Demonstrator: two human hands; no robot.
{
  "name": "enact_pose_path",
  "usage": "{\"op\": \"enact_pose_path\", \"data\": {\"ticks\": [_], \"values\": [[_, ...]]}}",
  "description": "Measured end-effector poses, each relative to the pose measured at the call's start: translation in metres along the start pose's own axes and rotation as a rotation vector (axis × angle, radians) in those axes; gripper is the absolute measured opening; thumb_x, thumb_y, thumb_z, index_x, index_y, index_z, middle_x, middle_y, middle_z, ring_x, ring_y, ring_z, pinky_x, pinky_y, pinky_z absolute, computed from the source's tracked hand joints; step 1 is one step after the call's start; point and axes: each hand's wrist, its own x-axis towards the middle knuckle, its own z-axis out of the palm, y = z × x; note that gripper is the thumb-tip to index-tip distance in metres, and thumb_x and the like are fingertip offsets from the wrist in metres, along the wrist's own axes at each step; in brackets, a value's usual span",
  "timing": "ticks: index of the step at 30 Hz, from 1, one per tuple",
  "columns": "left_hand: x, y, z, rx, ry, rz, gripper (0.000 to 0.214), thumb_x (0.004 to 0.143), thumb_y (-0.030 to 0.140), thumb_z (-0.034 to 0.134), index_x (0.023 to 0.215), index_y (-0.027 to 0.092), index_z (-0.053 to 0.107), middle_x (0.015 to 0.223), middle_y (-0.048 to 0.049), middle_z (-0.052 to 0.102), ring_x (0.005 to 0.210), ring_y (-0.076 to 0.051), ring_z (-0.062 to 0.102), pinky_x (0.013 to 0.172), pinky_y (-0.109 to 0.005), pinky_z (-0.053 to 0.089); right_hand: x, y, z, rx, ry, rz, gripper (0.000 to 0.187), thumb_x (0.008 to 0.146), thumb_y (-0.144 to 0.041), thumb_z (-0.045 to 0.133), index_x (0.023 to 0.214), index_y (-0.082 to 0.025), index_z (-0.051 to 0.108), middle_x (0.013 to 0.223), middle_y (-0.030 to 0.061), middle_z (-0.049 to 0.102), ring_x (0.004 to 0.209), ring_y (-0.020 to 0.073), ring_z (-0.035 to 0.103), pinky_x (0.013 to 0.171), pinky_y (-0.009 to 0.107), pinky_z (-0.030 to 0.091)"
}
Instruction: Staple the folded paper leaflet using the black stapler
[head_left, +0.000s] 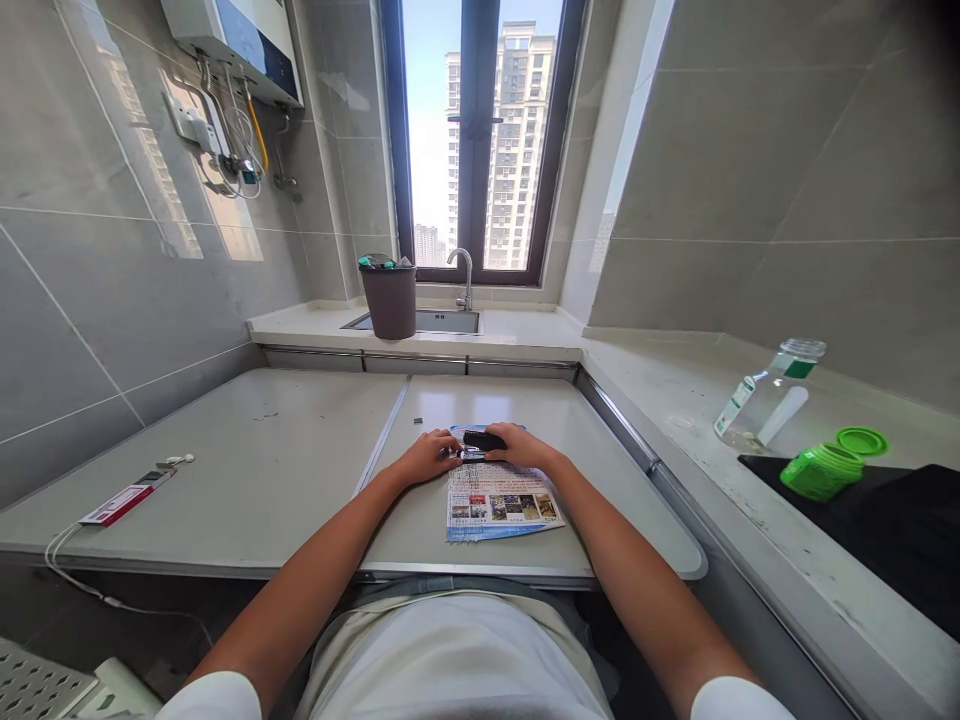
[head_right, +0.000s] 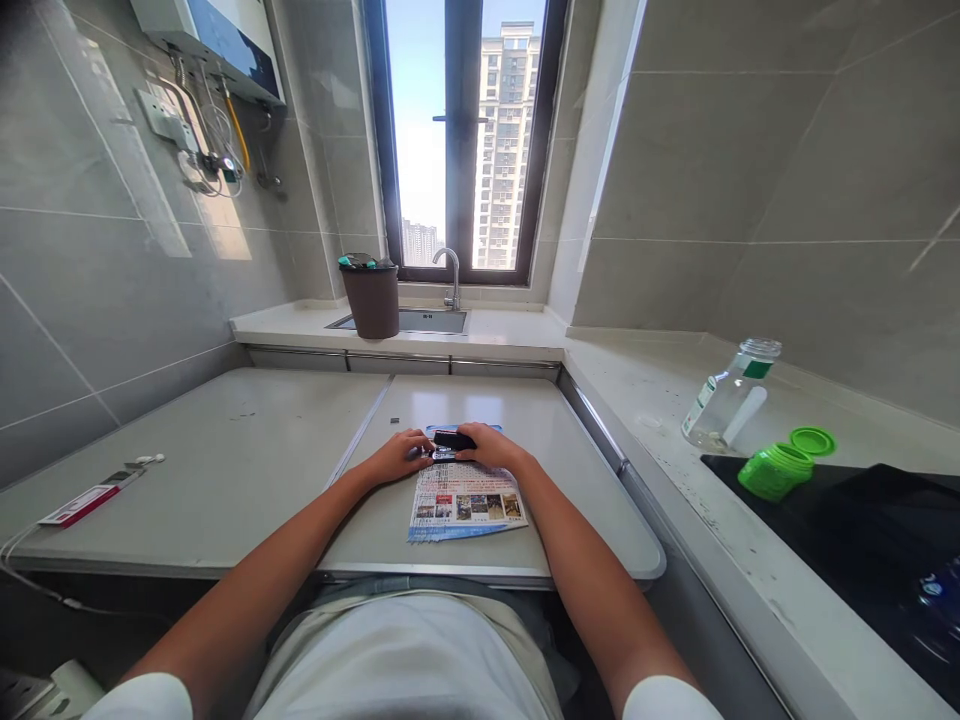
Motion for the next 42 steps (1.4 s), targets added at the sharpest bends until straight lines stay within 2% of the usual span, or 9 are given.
{"op": "enact_pose_path", "data": {"ticks": [4,7,9,11,13,17,22,28,42], "values": [[0.000,0.001,-0.001,0.016,-0.006,-0.016,0.022,0.092,0.039,0.068,0.106,0.023,0.074,0.106,-0.0063,0.071,0.101,-0.024,0.064,0.092,-0.037,0.048,-0.003,-0.004,-0.007,0.049,0.004,-0.005,0.029,0.086,-0.039,0.077,0.108,-0.020,0.072,0.103,0.0057,0.072,0.089,0.0203,0.062,0.076,0.028,0.043],[-0.001,0.002,-0.001,0.012,-0.014,-0.021,0.023,0.092,0.040,0.067,0.107,0.023,0.074,0.106,-0.0062,0.071,0.101,-0.024,0.064,0.093,-0.037,0.047,-0.005,-0.004,-0.016,0.114,0.075,-0.002,0.028,0.090,-0.044,0.072,0.106,-0.021,0.076,0.100,0.0054,0.072,0.084,0.0185,0.062,0.075,0.028,0.044],[-0.001,0.002,-0.002,0.002,-0.016,-0.023,0.023,0.093,0.040,0.066,0.107,0.023,0.073,0.107,-0.0063,0.071,0.101,-0.023,0.064,0.093,-0.037,0.047,-0.006,-0.003,-0.023,0.114,0.148,0.004,0.030,0.094,-0.048,0.066,0.096,-0.021,0.080,0.094,0.0058,0.071,0.079,0.0172,0.060,0.074,0.028,0.044],[-0.001,0.002,-0.002,-0.010,-0.017,-0.025,0.024,0.093,0.040,0.066,0.107,0.023,0.073,0.107,-0.0063,0.071,0.101,-0.023,0.064,0.094,-0.036,0.047,-0.009,-0.003,-0.031,0.085,0.215,0.022,0.040,0.098,-0.049,0.058,0.083,-0.020,0.081,0.085,0.0055,0.069,0.072,0.0155,0.056,0.071,0.028,0.042],[-0.002,0.003,-0.003,-0.017,-0.022,-0.028,0.024,0.093,0.040,0.066,0.107,0.023,0.073,0.107,-0.0065,0.071,0.101,-0.023,0.064,0.094,-0.036,0.047,-0.011,-0.003,-0.037,0.049,0.241,0.053,0.046,0.099,-0.046,0.055,0.072,-0.020,0.080,0.075,0.0040,0.065,0.064,0.0135,0.051,0.067,0.028,0.039],[-0.002,0.003,-0.003,-0.019,-0.020,-0.037,0.024,0.092,0.039,0.066,0.107,0.023,0.073,0.107,-0.0068,0.070,0.101,-0.024,0.064,0.093,-0.037,0.047,-0.014,-0.003,-0.042,0.050,0.170,0.079,0.043,0.094,-0.034,0.053,0.063,-0.018,0.078,0.065,0.0007,0.058,0.056,0.0107,0.044,0.063,0.027,0.035],[-0.003,0.002,-0.003,-0.027,-0.017,-0.037,0.023,0.092,0.038,0.066,0.107,0.022,0.073,0.108,-0.0069,0.070,0.102,-0.024,0.064,0.094,-0.037,0.047,-0.015,-0.004,-0.042,0.118,0.146,0.100,0.040,0.089,-0.034,0.053,0.063,-0.016,0.077,0.061,-0.0005,0.053,0.056,0.0105,0.041,0.058,0.026,0.032],[-0.002,0.001,-0.002,-0.020,-0.019,-0.031,0.023,0.092,0.039,0.066,0.108,0.023,0.072,0.108,-0.0068,0.069,0.101,-0.024,0.064,0.092,-0.036,0.048,-0.018,-0.002,-0.043,0.201,0.127,0.174,0.039,0.084,-0.035,0.054,0.057,-0.014,0.072,0.049,-0.0055,0.026,0.051,0.0088,0.022,0.052,0.026,0.022],[-0.001,-0.001,0.001,-0.012,-0.028,-0.086,0.025,0.091,0.041,0.066,0.106,0.021,0.073,0.110,-0.0086,0.069,0.105,-0.027,0.062,0.094,-0.040,0.047,-0.016,-0.004,-0.043,0.195,0.103,0.195,0.037,0.082,-0.036,0.053,0.059,-0.014,0.073,0.049,-0.0046,0.027,0.050,0.0089,0.024,0.051,0.026,0.021]]}}
